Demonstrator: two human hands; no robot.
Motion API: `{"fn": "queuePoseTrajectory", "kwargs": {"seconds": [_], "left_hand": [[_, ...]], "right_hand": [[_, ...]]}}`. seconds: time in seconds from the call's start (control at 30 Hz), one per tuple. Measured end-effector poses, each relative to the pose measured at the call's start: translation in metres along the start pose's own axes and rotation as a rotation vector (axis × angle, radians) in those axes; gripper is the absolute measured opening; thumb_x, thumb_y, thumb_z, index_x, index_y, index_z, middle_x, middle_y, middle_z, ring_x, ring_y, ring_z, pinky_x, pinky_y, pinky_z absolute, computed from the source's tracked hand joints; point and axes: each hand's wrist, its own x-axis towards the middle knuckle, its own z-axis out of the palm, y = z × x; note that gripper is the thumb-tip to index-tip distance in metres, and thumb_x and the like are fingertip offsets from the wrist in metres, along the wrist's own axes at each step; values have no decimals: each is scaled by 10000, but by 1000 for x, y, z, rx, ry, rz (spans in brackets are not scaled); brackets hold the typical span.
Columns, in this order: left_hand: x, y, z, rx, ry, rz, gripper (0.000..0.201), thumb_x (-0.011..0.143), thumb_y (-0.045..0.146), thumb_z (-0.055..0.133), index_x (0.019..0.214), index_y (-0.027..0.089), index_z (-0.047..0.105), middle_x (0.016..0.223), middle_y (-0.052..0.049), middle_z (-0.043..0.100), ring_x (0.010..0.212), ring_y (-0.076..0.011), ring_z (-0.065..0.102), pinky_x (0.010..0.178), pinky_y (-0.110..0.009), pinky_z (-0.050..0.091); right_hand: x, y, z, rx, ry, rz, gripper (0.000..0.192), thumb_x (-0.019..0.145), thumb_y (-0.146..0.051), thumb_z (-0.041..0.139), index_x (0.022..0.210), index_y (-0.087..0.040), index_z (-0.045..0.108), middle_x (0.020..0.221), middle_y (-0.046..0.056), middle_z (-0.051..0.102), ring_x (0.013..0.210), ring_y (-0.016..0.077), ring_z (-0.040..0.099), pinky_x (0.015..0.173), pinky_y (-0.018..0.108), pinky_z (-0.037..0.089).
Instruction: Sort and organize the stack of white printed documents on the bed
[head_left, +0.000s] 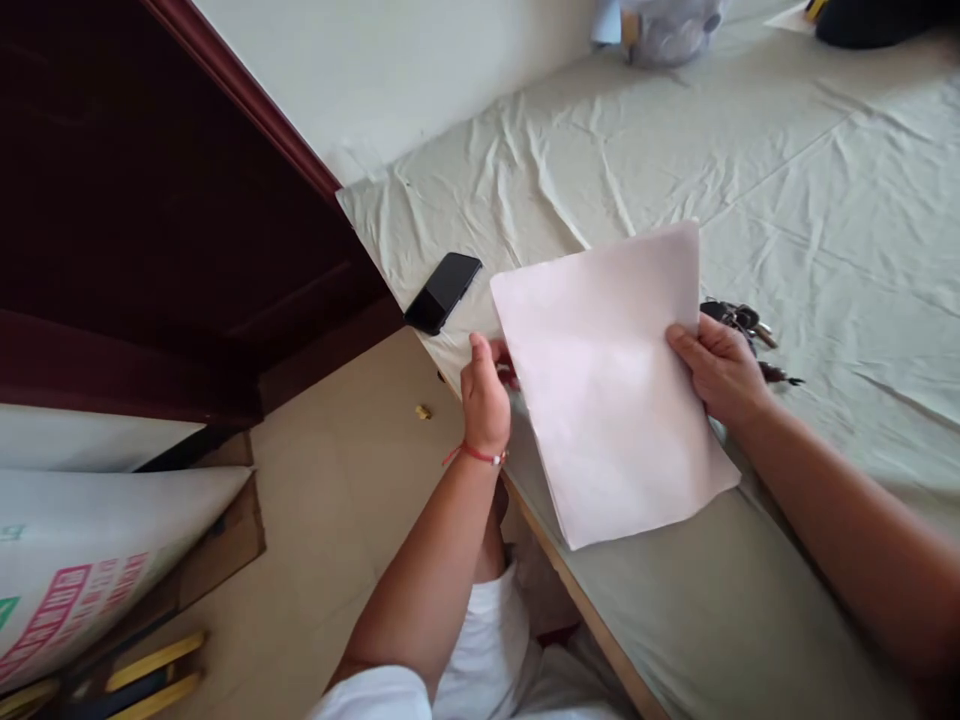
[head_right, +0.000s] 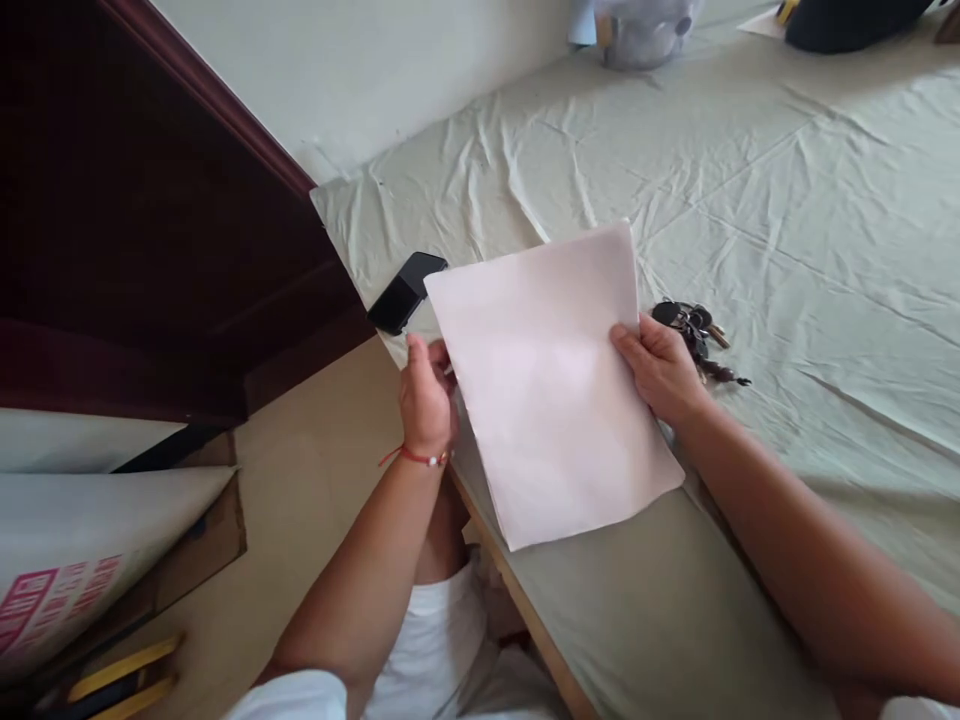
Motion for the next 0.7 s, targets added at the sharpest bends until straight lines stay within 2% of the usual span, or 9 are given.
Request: {"fn": "queuePoseTrajectory", "kwargs": {"seconds": [0.03,0.1,0.17,0.27,0.37,0.47,0.6,0.7], "left_hand": [[-6,3,0,-72,-27,-31,702,861,866,444,744,207,656,728,-69,690,825,-221,703,669,-294,516],[-16,6,-2,-147,-71,-78,639,821,823,576,734,200,684,663,-48,661,737,-210,673,665,-303,510],[-24,5,-6,-142,-149,-109,430,791,623,757,807,194,732,681,-25,679,731,-202,660,700,-302,511],[-31,-4,-12,-57,-246,-157,236,822,410,780,922,196,774,764,-14,726,777,-195,662,730,-287,507],[-33,-15,-15,51,-185,-122,205,871,397,753,868,193,771,758,-2,721,757,-163,640,722,-260,493],[-35,-18,-10,34,-90,-119,229,807,396,831,894,192,776,838,-8,764,804,-159,670,783,-260,523],[-39,-11,1,-159,-25,-232,423,688,380,922,1051,217,781,1054,-44,811,973,-211,739,923,-319,566],[-43,-6,4,-308,31,-387,423,643,413,925,974,189,788,1008,-71,815,1008,-266,760,968,-374,571]], "right_hand": [[4,6,3,-4,-1,-19,367,834,-569,799,1045,-272,753,897,-5,768,710,166,705,595,270,589],[6,15,3,-10,-8,-34,333,876,-535,775,1082,-273,761,926,-8,774,730,155,707,624,257,591],[5,20,-1,20,-7,-24,296,899,-495,769,1090,-269,764,954,-5,778,735,140,708,647,237,590],[3,19,-6,90,-25,41,291,896,-493,774,1086,-272,757,942,-4,773,705,140,708,620,231,597],[4,15,-8,106,-41,73,302,850,-490,818,1058,-288,732,927,-21,755,689,142,703,587,230,608],[4,13,-8,60,8,89,349,740,-412,917,996,-292,712,916,-41,748,693,147,704,554,223,614],[2,12,-12,75,24,179,350,732,-441,918,1011,-281,779,875,-6,778,667,177,726,548,264,635],[-1,13,-15,105,-12,218,271,754,-468,899,843,-234,795,769,14,771,576,170,703,499,260,613]]}}
